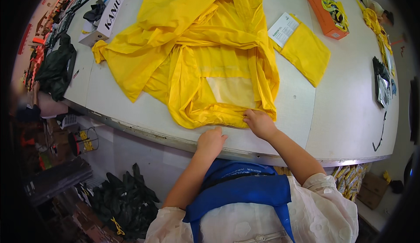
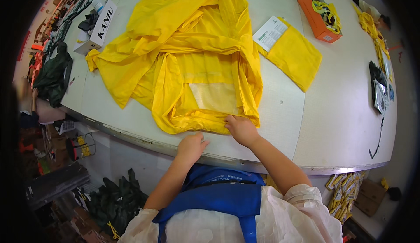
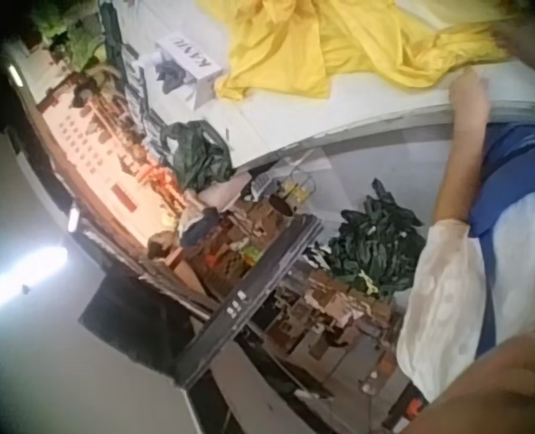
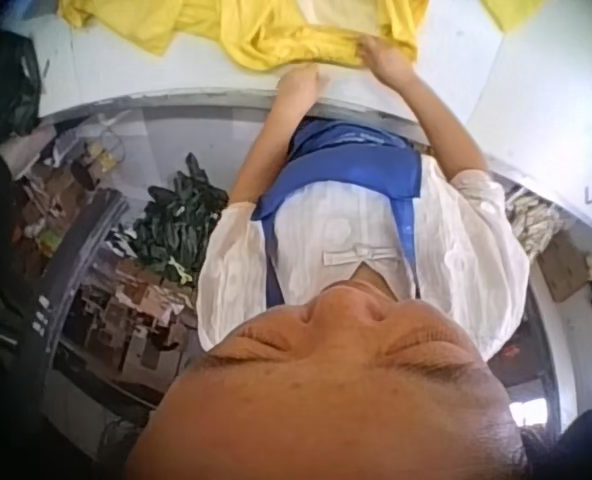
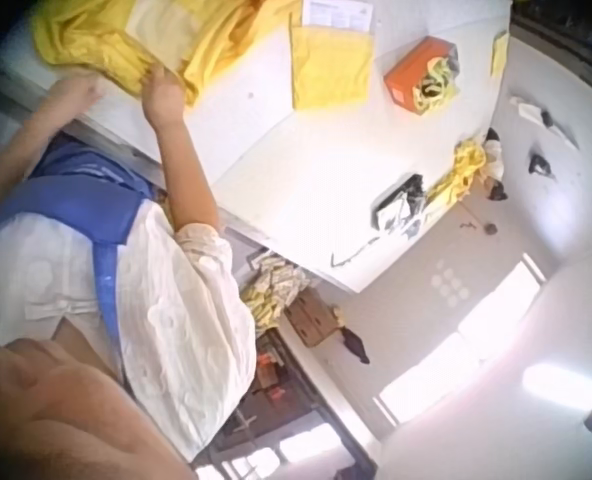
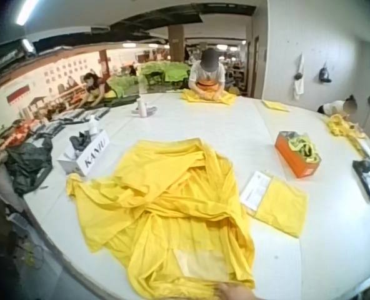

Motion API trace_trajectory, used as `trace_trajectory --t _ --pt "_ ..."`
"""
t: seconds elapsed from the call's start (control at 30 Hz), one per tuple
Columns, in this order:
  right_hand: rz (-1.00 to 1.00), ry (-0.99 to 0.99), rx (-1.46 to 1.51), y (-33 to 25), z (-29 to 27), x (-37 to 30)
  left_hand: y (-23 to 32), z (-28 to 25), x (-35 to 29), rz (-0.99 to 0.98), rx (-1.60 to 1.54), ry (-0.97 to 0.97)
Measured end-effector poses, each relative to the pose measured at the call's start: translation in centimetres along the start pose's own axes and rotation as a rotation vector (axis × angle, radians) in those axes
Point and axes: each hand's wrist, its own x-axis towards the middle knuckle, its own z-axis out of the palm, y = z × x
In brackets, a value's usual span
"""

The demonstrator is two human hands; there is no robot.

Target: The person folds a yellow raincoat on a white table, then places it into a yellow plastic bag. The person repeats this process with another yellow raincoat, folding it and placing it into a bag. The person then picks up a pile of yellow raincoats and begins to fold them.

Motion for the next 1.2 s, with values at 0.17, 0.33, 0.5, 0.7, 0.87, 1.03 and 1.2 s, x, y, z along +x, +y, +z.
trace_trajectory --t 0.17,0.33,0.5,0.7,0.87,1.03,1.2 --pt "-0.008 0.009 0.009 0.2 0.1 0.0 0.9 -2.7 0.0 0.130 -0.555 -0.075" --pt "-0.025 0.023 0.012 0.3 0.2 0.0 2.6 -1.2 3.9 0.331 -0.821 0.258" --pt "-0.086 0.032 0.022 1.1 0.8 -0.1 4.5 0.5 6.0 0.054 -1.440 -0.111" --pt "-0.085 0.079 -0.049 0.9 1.3 -0.2 4.6 -1.9 7.8 -0.273 -1.707 -0.169" --pt "-0.071 0.088 -0.093 1.1 1.7 -0.1 5.5 -8.9 3.7 -0.097 -1.786 -0.343" --pt "-0.061 0.075 -0.082 0.8 1.3 -0.1 -3.7 -8.5 -4.5 0.086 -0.697 -0.786" --pt "-0.053 0.049 -0.066 0.4 1.2 -0.2 -12.2 -3.0 -16.0 -0.242 0.826 -0.855"
